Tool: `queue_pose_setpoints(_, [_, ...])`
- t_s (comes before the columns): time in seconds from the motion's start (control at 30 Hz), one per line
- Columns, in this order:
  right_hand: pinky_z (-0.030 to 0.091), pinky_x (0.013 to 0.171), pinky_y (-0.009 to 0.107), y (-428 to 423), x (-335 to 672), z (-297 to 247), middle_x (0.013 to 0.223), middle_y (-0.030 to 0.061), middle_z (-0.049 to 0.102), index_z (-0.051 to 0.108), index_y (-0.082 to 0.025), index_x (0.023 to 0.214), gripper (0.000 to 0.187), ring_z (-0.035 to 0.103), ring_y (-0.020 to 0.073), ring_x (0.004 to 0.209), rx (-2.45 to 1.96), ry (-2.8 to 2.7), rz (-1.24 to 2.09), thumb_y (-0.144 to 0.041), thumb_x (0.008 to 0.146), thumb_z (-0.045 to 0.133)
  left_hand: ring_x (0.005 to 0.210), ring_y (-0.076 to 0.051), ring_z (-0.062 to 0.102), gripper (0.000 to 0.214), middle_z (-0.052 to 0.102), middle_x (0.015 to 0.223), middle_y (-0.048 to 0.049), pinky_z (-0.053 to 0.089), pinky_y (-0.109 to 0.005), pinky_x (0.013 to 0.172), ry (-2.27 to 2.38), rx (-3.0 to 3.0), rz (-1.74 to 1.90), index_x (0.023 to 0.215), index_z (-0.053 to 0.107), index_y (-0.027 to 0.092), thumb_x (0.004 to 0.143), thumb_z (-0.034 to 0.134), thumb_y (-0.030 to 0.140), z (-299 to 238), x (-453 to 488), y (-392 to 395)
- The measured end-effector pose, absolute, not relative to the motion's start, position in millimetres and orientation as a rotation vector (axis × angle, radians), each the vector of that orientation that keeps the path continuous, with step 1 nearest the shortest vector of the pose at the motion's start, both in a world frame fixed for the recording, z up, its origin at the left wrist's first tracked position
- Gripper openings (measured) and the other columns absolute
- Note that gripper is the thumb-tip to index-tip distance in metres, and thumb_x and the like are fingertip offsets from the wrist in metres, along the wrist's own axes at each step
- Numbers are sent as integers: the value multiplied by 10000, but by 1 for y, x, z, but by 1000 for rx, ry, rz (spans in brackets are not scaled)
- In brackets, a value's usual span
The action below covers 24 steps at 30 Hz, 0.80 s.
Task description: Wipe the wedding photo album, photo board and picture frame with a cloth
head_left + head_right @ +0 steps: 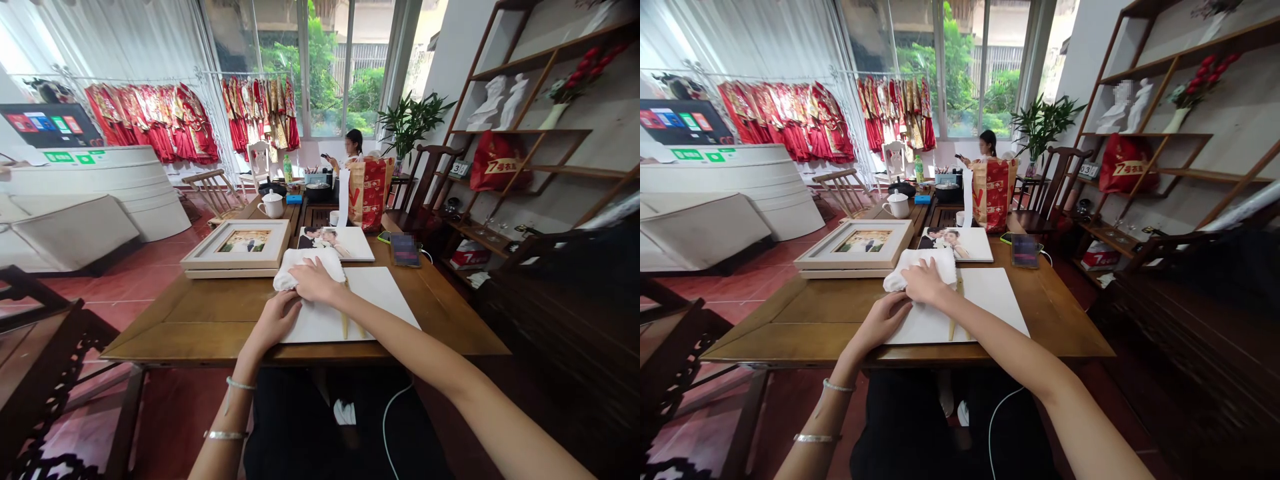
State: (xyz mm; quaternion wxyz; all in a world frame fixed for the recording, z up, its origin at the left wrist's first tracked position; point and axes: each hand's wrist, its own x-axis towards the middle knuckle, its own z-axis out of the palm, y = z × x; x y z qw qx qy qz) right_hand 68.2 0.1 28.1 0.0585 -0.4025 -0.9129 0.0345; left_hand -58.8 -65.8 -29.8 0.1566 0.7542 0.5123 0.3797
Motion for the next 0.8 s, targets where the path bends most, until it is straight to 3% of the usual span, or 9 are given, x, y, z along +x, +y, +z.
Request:
queue_pose_setpoints(0.23, [267, 1016, 480, -5, 119, 23, 1196, 124, 611, 584, -142, 1142, 398, 451, 294, 1170, -1365, -2665, 61, -87, 791, 404, 1136, -239, 578, 301, 646, 1187, -103, 417, -420, 1022, 1424, 2152, 1100, 1094, 646, 165, 842, 496, 232, -34, -61, -65])
queue_pose_setpoints(0.5, [127, 1079, 572, -58, 142, 8, 1445, 95, 391, 420, -154, 1356, 642, 216, 324, 1345, -1229, -2723, 109, -55, 722, 444, 1145, -223, 574, 310, 650, 1183, -91, 412, -417, 1031, 1417, 2128, 1120, 1064, 653, 175, 863, 420, 218, -34, -60, -63])
queue_pose_setpoints(0.7, [76, 1114, 550, -118, 162, 18, 1474, 58, 355, 393, -198, 1383, 735, 124, 279, 1394, -898, -2856, 349, -43, 666, 441, 1165, -239, 557, 345, 620, 1234, -101, 413, -425, 1022, 1391, 2106, 1116, 1123, 627, 182, 832, 442, 177, -33, -58, -64])
queue_pose_setpoints(0.8, [104, 1137, 474, -119, 188, 31, 1438, 14, 418, 419, -241, 1371, 767, 209, 210, 1384, -802, -2860, 605, -30, 634, 430, 1180, -235, 548, 317, 623, 1223, -109, 390, -436, 1041, 1401, 2092, 1118, 1116, 623, 170, 855, 449, 220, -35, -58, -64])
